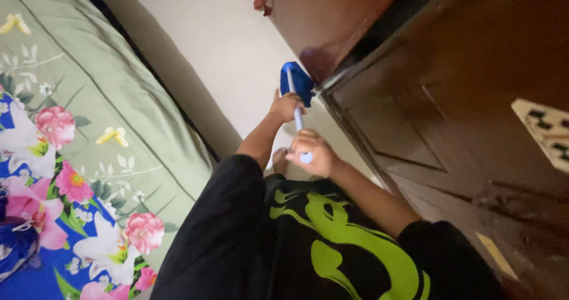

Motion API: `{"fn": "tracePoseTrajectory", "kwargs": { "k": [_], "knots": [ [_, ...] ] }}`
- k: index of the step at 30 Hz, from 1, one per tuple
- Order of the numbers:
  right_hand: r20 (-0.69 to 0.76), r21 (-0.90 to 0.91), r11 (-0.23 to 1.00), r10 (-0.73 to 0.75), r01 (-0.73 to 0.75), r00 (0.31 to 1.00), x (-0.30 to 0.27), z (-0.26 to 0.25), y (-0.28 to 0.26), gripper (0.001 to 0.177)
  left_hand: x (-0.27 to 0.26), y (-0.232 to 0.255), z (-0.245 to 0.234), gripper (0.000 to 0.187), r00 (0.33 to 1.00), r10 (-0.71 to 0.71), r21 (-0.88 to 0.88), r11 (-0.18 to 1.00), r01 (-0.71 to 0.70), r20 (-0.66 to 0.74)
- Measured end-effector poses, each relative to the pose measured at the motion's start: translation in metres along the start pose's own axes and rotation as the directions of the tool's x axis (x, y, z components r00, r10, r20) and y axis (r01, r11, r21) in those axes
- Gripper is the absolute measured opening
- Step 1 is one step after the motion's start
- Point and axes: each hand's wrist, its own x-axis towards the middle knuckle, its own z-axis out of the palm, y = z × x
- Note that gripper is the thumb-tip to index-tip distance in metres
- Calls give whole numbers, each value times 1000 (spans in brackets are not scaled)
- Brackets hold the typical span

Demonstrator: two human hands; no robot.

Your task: The person cleans the floor using a blue duster, moving it along the baseboards and under the edge of a bed and a wooden cabinet.

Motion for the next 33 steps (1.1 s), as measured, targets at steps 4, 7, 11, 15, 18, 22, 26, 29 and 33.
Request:
{"fn": "tracePoseTrajectory", "kwargs": {
  "k": [4, 7, 11, 15, 18, 22, 26, 29, 33],
  "knots": [
    [53, 26, 999, -23, 22, 998, 24, 12, 21, 34, 4, -30, -13, 18, 997, -35, 116, 992, 44, -73],
    [99, 8, 996, -91, 91, 991, 44, 22, 30, 36, 5, -48, -27, 12, 999, -31, 199, 979, 37, -35],
    [210, -47, 992, -108, 120, 972, 62, 41, 57, 34, 5, -81, -41, 25, 996, -62, 170, 983, 72, -63],
    [245, -74, 991, -94, 115, 965, 76, 64, 94, 32, 14, -120, -60, 25, 964, -252, 116, 959, 260, -78],
    [286, -4, 1000, 18, -17, 958, 87, 58, 119, 32, 24, -145, -71, 29, 939, -335, 70, 938, 341, -82],
    [255, 32, 993, 103, -115, 961, 93, 63, 144, 26, 29, -168, -68, 30, 897, -433, -5, 901, 434, -85],
    [116, 54, 971, 226, -233, 967, 75, 71, 153, 11, 25, -160, -38, 29, 872, -422, -105, 906, 409, -249],
    [-174, 166, 966, 226, -198, 959, 59, 69, 149, 15, 20, -125, -14, 35, 798, -439, -228, 898, 377, -413],
    [-332, 225, 957, 250, -181, 910, 50, 41, 129, 21, 13, -88, -10, 28, 783, -342, -274, 935, 226, -520]
  ]
}}
